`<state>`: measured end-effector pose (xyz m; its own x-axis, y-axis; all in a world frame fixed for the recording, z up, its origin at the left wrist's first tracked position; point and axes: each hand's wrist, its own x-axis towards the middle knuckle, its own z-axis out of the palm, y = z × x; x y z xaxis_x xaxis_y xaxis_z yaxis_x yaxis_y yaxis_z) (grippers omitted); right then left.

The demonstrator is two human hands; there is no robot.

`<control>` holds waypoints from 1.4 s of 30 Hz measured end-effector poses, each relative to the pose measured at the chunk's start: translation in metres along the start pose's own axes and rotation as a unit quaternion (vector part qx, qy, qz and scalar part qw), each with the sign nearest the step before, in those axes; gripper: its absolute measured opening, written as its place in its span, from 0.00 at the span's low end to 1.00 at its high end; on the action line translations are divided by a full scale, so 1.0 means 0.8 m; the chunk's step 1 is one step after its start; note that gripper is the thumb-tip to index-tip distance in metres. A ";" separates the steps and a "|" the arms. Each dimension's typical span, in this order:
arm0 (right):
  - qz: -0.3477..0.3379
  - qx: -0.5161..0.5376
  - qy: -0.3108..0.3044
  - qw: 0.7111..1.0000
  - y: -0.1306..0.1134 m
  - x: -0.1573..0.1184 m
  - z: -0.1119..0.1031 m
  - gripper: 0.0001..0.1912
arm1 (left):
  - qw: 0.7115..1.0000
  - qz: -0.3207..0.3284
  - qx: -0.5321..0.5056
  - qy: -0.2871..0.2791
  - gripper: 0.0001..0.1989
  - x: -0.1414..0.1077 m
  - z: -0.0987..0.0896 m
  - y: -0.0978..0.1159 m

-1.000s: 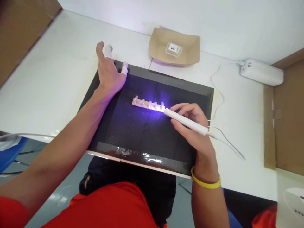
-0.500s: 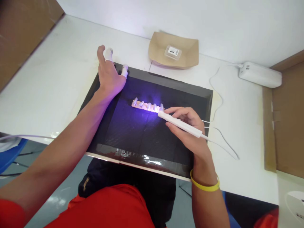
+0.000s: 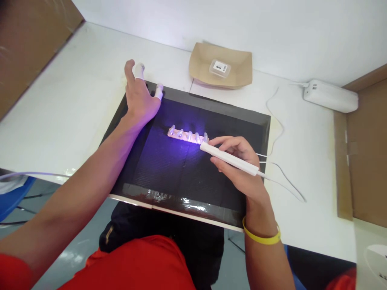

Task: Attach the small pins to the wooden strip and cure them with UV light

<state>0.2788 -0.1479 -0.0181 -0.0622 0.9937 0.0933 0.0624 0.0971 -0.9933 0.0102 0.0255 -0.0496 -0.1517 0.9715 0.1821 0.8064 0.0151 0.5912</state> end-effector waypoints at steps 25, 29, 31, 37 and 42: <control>-0.013 -0.008 0.015 1.000 -0.001 0.002 -0.001 0.15 | 1.000 0.009 -0.011 -0.006 0.42 0.001 0.001 -0.005; -0.015 -0.008 0.014 1.000 0.000 0.002 -0.001 0.15 | 1.000 -0.002 -0.016 0.003 0.42 0.002 0.003 -0.005; -0.015 -0.007 0.013 1.000 0.000 0.001 -0.001 0.14 | 1.000 -0.002 -0.005 0.002 0.41 0.001 0.001 -0.003; -0.015 -0.018 0.021 1.000 0.000 0.001 -0.003 0.14 | 0.999 0.012 0.032 0.010 0.39 -0.002 -0.003 0.003; -0.020 -0.018 0.022 0.999 0.000 0.001 -0.006 0.14 | 0.999 0.008 0.054 0.006 0.37 -0.003 -0.007 0.005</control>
